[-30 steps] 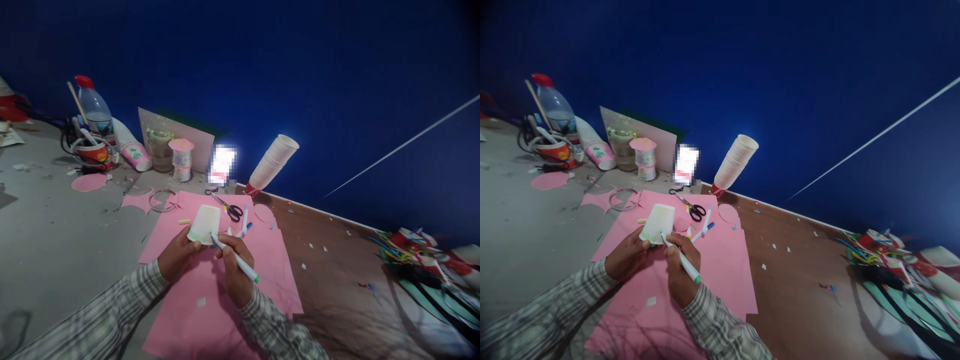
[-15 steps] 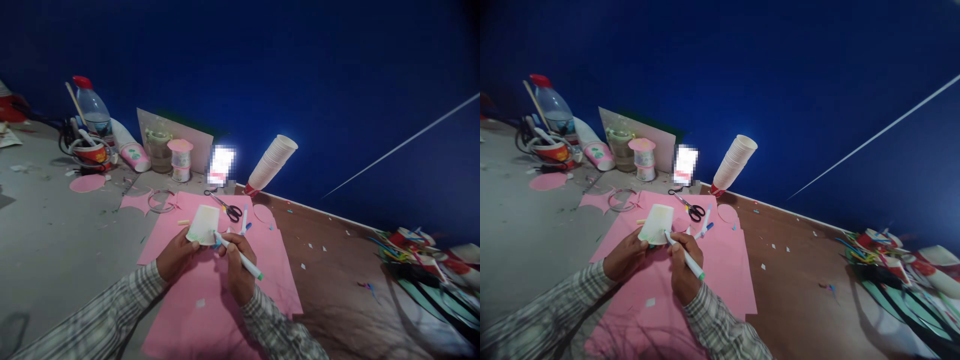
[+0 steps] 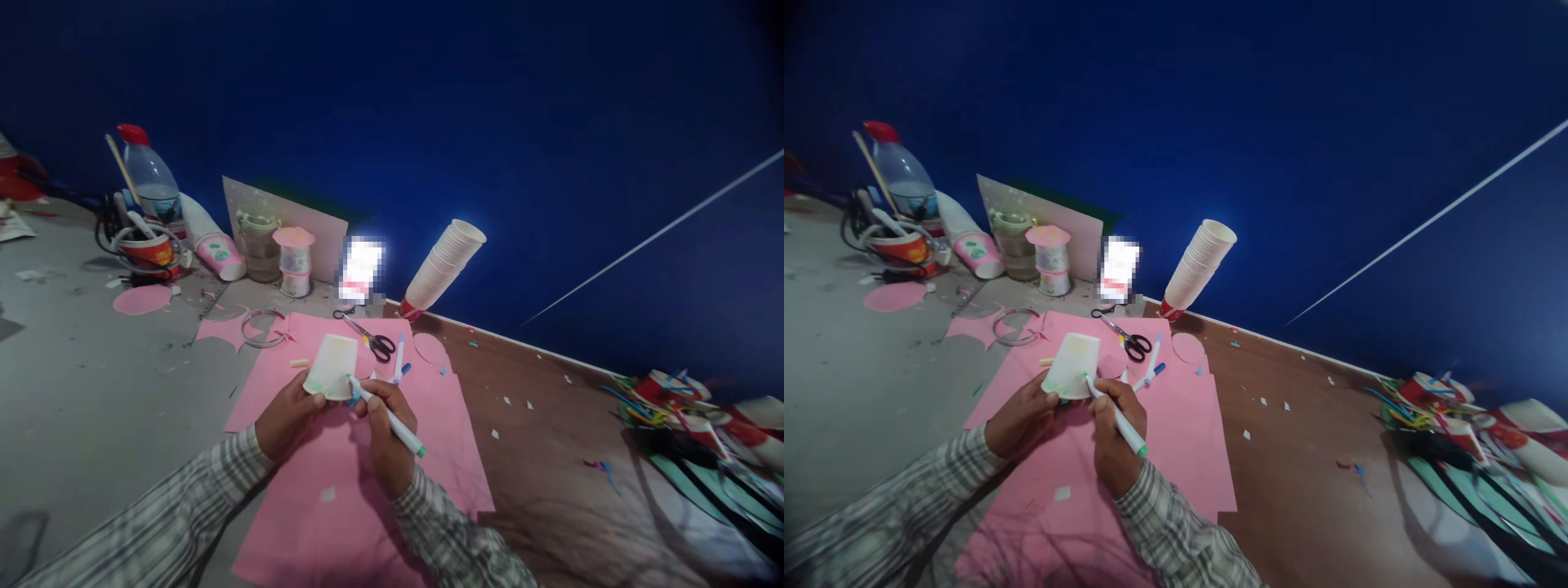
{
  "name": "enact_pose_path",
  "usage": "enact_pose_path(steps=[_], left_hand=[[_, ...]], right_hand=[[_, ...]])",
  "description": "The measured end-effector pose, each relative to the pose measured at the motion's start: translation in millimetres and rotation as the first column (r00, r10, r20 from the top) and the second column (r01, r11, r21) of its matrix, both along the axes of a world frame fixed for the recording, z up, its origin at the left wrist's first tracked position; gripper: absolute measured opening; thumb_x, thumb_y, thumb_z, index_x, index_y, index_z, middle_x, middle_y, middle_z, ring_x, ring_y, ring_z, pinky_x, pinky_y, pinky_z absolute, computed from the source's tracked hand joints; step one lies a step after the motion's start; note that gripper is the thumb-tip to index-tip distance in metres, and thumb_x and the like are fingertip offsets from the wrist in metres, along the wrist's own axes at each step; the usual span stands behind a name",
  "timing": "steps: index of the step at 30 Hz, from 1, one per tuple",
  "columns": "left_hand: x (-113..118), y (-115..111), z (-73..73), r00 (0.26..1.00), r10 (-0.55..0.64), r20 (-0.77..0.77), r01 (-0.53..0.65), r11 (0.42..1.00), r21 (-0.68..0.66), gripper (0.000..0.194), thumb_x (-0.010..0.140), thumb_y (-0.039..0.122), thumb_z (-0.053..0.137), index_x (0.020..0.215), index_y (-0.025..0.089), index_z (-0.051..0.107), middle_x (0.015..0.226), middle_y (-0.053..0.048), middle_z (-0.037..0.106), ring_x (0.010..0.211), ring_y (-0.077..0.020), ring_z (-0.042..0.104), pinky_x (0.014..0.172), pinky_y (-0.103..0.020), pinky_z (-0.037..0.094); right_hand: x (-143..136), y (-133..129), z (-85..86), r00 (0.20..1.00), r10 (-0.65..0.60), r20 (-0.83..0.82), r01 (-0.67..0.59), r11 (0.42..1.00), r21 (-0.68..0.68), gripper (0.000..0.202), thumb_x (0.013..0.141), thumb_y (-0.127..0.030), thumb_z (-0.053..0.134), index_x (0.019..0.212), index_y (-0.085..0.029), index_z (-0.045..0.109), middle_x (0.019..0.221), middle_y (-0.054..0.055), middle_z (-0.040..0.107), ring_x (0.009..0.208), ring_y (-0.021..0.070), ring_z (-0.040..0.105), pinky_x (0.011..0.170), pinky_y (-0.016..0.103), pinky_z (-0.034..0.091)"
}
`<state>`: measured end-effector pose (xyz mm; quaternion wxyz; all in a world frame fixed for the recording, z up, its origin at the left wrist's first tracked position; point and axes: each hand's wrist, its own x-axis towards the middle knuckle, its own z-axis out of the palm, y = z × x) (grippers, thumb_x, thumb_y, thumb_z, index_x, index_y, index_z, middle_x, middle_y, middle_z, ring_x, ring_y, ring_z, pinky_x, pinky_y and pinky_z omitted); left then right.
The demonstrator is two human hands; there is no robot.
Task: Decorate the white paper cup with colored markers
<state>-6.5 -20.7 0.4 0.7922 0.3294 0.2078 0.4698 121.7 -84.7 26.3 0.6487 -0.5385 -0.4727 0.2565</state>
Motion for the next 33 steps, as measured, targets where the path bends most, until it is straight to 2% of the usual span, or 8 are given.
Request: enact_pose_path(steps=[7, 15, 22, 26, 29, 31, 33], left_hand=[[-0.1, 0.8, -3.0, 1.0, 0.004, -0.019, -0.004, 1.0, 0.001, 0.039, 0.055, 0.019, 0.07, 0.093, 0.012, 0.062, 0.085, -0.015, 0.068, 0.083, -0.0325, 0.057, 0.075, -0.045, 0.044], [0.8, -0.2, 2.7, 1.0, 0.006, 0.02, -0.006, 1.0, -0.019, 0.036, 0.056, 0.019, 0.07, 0.09, 0.012, 0.062, 0.081, -0.013, 0.069, 0.079, -0.029, 0.058, 0.073, -0.041, 0.047], [0.3, 0.0, -0.9, 1.0, 0.013, 0.023, -0.012, 1.0, -0.017, 0.036, 0.056, 0.017, 0.07, 0.09, 0.012, 0.062, 0.081, -0.013, 0.069, 0.079, -0.029, 0.059, 0.072, -0.041, 0.048], [0.3, -0.4, -0.2, 0.999, 0.008, 0.037, -0.007, 1.0, -0.019, 0.035, 0.056, 0.015, 0.069, 0.091, 0.013, 0.062, 0.082, -0.013, 0.07, 0.079, -0.029, 0.059, 0.074, -0.042, 0.048], [0.4, -0.6, 0.4, 0.999, -0.015, 0.041, 0.016, 1.0, -0.019, 0.036, 0.057, 0.016, 0.068, 0.092, 0.013, 0.062, 0.085, -0.015, 0.07, 0.081, -0.0311, 0.059, 0.076, -0.045, 0.046], [0.5, -0.5, 0.7, 0.999, -0.019, 0.033, 0.019, 1.0, -0.024, 0.036, 0.057, 0.017, 0.069, 0.092, 0.012, 0.062, 0.087, -0.016, 0.07, 0.083, -0.0324, 0.059, 0.077, -0.046, 0.046], [0.7, -0.2, 1.1, 1.0, -0.009, 0.02, 0.01, 1.0, -0.025, 0.037, 0.057, 0.017, 0.069, 0.092, 0.012, 0.062, 0.087, -0.016, 0.07, 0.084, -0.0331, 0.059, 0.077, -0.046, 0.046]], right_hand=[[-0.8, -1.7, 0.7, 1.0, 0.02, -0.013, -0.02, 1.0, -0.014, 0.019, 0.077, -0.023, 0.051, 0.086, -0.018, 0.068, 0.055, -0.002, 0.06, 0.037, 0.0138, 0.05, 0.036, 0.022, 0.044], [-0.4, -2.3, 0.7, 0.999, 0.031, -0.027, -0.031, 0.999, -0.023, 0.019, 0.077, -0.022, 0.05, 0.085, -0.02, 0.068, 0.054, -0.003, 0.059, 0.038, 0.0141, 0.05, 0.037, 0.022, 0.044], [-1.6, -2.3, -0.1, 0.998, 0.045, -0.045, -0.046, 0.999, -0.018, 0.019, 0.077, -0.022, 0.051, 0.085, -0.02, 0.069, 0.055, -0.003, 0.059, 0.041, 0.0148, 0.052, 0.041, 0.023, 0.046], [-0.9, -2.8, -2.6, 0.999, 0.048, -0.02, -0.048, 0.999, -0.014, 0.02, 0.076, -0.021, 0.051, 0.084, -0.02, 0.069, 0.06, 0.0, 0.064, 0.048, 0.0178, 0.059, 0.05, 0.028, 0.052], [0.4, -3.4, -4.0, 0.998, 0.051, 0.021, -0.051, 0.999, -0.004, 0.019, 0.074, -0.02, 0.052, 0.08, -0.02, 0.07, 0.07, 0.003, 0.069, 0.066, 0.0239, 0.066, 0.07, 0.037, 0.054], [1.0, -3.4, -3.7, 0.997, 0.068, 0.041, -0.067, 0.998, -0.006, 0.019, 0.073, -0.019, 0.052, 0.076, -0.02, 0.071, 0.064, 0.003, 0.068, 0.081, 0.029, 0.067, 0.078, 0.04, 0.052], [1.2, -3.3, -3.0, 0.996, 0.078, 0.033, -0.078, 0.997, -0.005, 0.019, 0.073, -0.02, 0.052, 0.074, -0.02, 0.071, 0.055, 0.001, 0.064, 0.085, 0.0309, 0.067, 0.078, 0.04, 0.052]])
